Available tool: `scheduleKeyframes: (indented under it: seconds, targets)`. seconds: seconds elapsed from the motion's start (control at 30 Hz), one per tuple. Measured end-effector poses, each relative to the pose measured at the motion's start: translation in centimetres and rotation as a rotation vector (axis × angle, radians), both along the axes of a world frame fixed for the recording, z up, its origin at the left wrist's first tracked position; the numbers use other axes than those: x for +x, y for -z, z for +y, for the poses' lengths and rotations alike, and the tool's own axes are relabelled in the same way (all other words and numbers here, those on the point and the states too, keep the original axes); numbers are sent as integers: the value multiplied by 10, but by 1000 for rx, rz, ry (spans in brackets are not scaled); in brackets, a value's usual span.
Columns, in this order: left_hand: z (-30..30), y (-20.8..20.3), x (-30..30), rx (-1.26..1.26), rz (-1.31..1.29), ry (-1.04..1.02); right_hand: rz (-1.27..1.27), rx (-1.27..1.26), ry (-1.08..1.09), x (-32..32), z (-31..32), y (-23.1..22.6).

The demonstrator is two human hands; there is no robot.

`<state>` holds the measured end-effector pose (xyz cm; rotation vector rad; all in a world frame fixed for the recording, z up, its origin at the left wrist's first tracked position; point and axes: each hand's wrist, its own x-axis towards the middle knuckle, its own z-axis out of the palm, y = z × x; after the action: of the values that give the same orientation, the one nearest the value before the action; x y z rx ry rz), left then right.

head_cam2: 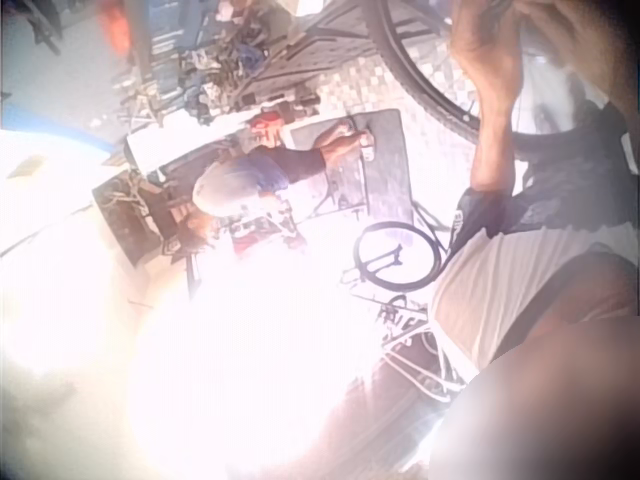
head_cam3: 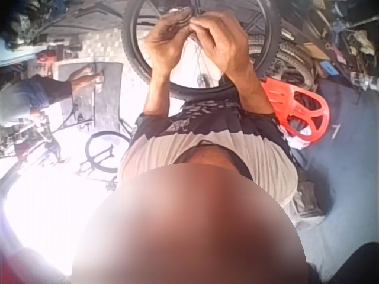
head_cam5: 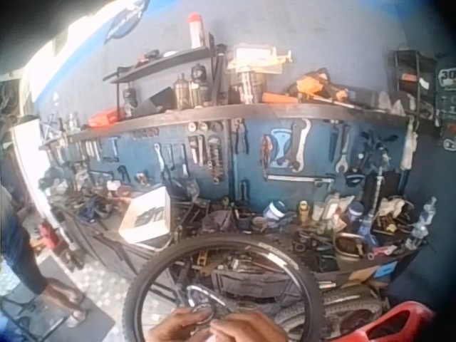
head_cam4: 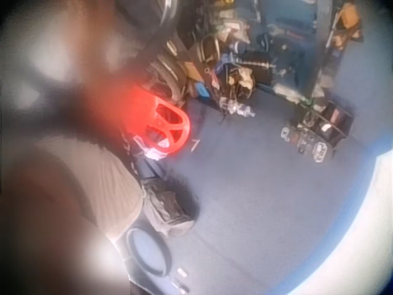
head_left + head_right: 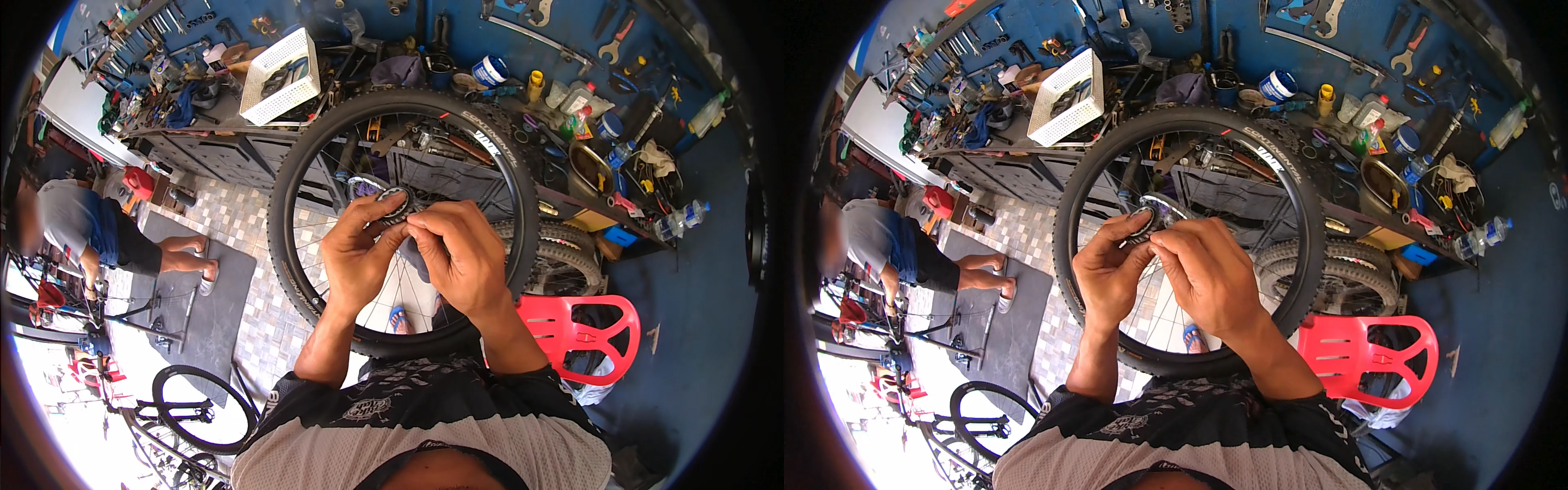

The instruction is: The person holds a bicycle wheel hub and repeatedly removes and replaces a small metal ring or seal with their fingers. They rotate the hub to inspect it from different angles while working in a cluttered workshop.

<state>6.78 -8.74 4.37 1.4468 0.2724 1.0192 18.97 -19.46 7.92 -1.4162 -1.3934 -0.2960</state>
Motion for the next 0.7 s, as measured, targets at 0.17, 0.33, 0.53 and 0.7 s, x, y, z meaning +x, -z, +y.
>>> scheduleKeyframes:
  seconds: [0.17,0.33,0.53,0.7]
  targets:
    - [10,2,3,-126,40,135,248,-65,-60,5,-3,6]
    - [25,11,6,-639,-49,348,590,-77,-68,27,-21,9]
    - [36,31,11,-735,-88,363,613,-27,71,51,-45,14]
    - [27,43,16,-474,89,87,589,0,246,84,-67,23]
